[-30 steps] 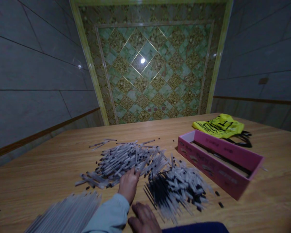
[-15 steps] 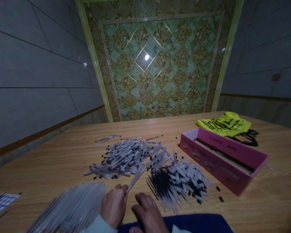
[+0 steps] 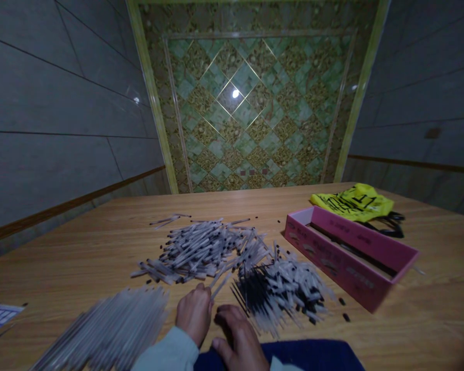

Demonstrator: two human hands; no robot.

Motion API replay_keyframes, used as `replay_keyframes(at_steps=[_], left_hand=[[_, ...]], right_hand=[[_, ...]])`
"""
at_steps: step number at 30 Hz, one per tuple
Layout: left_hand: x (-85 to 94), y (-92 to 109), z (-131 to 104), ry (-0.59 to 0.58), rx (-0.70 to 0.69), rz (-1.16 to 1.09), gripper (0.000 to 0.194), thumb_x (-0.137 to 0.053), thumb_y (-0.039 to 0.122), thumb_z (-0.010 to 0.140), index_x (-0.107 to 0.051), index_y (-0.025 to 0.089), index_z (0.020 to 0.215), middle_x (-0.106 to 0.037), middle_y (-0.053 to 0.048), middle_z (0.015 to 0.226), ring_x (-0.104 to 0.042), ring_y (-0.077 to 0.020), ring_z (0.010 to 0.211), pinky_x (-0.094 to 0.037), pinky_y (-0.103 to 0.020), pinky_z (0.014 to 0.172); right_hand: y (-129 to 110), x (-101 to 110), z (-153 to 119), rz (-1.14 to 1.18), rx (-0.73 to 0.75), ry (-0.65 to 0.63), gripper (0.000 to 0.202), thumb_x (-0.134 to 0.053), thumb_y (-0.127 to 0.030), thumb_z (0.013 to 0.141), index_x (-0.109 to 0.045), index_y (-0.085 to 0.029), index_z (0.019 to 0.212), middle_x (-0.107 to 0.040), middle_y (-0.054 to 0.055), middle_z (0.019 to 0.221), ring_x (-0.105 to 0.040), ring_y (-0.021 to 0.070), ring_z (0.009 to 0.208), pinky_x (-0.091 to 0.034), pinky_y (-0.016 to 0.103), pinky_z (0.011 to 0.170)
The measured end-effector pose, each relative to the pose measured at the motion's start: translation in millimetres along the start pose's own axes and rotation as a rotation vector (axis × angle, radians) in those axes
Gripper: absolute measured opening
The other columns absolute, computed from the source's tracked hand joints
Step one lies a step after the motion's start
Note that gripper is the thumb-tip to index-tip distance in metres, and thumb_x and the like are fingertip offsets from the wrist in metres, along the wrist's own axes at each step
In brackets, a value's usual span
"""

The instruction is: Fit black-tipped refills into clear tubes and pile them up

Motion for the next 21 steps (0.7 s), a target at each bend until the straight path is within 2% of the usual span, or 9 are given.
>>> replay_keyframes(at_steps=[3, 6, 10, 13, 15, 17, 19, 21], left_hand=[[1.2, -1, -1, 0.019, -0.002, -0.005, 0.016, -0.046, 0.014, 0.078, -0.061, 0.017, 0.083, -0.063, -0.008, 0.088, -0.061, -0.0199, 0.082, -0.039, -0.03, 0.065], [13.7, -5, -9, 0.051, -0.021, -0.01, 0.015, -0.046, 0.01, 0.077, -0.059, 0.018, 0.08, -0.062, -0.007, 0.089, -0.057, -0.021, 0.09, -0.038, -0.03, 0.07], [37.4, -12, -24, 0.144, -0.104, -0.046, 0.019, -0.042, 0.009, 0.08, -0.057, 0.021, 0.082, -0.06, -0.005, 0.09, -0.051, -0.0214, 0.093, -0.037, -0.032, 0.075], [45.6, -15, -33, 0.212, -0.198, -0.103, 0.02, -0.043, 0.01, 0.081, -0.058, 0.023, 0.083, -0.059, -0.004, 0.089, -0.05, -0.0219, 0.09, -0.038, -0.033, 0.075], [42.9, -16, -35, 0.221, -0.254, -0.141, 0.021, -0.044, 0.008, 0.08, -0.058, 0.023, 0.083, -0.059, -0.004, 0.087, -0.05, -0.0214, 0.088, -0.039, -0.033, 0.075], [35.8, -18, -36, 0.259, -0.301, -0.179, 0.024, -0.045, 0.006, 0.078, -0.059, 0.023, 0.086, -0.059, -0.004, 0.088, -0.051, -0.0209, 0.088, -0.04, -0.033, 0.075], [27.8, -21, -35, 0.389, -0.343, -0.215, 0.029, -0.044, 0.002, 0.078, -0.059, 0.022, 0.092, -0.06, -0.006, 0.095, -0.051, -0.0214, 0.093, -0.041, -0.034, 0.08], [21.3, -24, -36, 0.569, -0.398, -0.252, 0.032, -0.043, 0.001, 0.078, -0.057, 0.02, 0.1, -0.059, -0.009, 0.102, -0.051, -0.0221, 0.098, -0.04, -0.036, 0.085]], right_hand=[[2, -1, -1, 0.077, -0.033, 0.069, 0.034, -0.056, -0.02, 0.072, -0.055, -0.017, 0.106, -0.059, 0.012, 0.106, -0.055, 0.0243, 0.1, -0.044, 0.037, 0.087], [5, 0, 0, 0.232, -0.175, 0.202, 0.04, -0.054, -0.027, 0.076, -0.049, -0.018, 0.114, -0.056, 0.013, 0.111, -0.056, 0.0234, 0.099, -0.046, 0.036, 0.085], [4, 9, 3, 0.478, -0.388, 0.358, 0.051, -0.05, -0.04, 0.083, -0.035, -0.018, 0.126, -0.059, 0.01, 0.101, -0.06, 0.019, 0.085, -0.05, 0.028, 0.069], [2, 16, 7, 0.59, -0.409, 0.378, 0.048, -0.052, -0.044, 0.082, -0.041, -0.019, 0.121, -0.059, 0.004, 0.085, -0.057, 0.0137, 0.065, -0.046, 0.022, 0.053], [1, 17, 9, 0.627, -0.407, 0.352, 0.04, -0.057, -0.046, 0.078, -0.053, -0.017, 0.107, -0.056, 0.0, 0.07, -0.051, 0.0102, 0.052, -0.039, 0.019, 0.043], [2, 16, 10, 0.664, -0.422, 0.321, 0.035, -0.062, -0.045, 0.074, -0.059, -0.015, 0.09, -0.05, -0.003, 0.056, -0.045, 0.0077, 0.044, -0.033, 0.017, 0.038], [4, 14, 11, 0.736, -0.465, 0.306, 0.035, -0.065, -0.046, 0.071, -0.058, -0.014, 0.082, -0.049, -0.004, 0.051, -0.041, 0.0064, 0.039, -0.031, 0.016, 0.035], [8, 13, 11, 0.828, -0.503, 0.319, 0.037, -0.066, -0.046, 0.069, -0.056, -0.014, 0.084, -0.052, -0.003, 0.052, -0.042, 0.0065, 0.037, -0.033, 0.017, 0.034]])
Point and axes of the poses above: each hand's wrist, its own z-axis towards the middle knuckle, its own x-axis out of the back of the hand, y = z × x, the point moved 1 cm from there along z, towards the middle knuckle
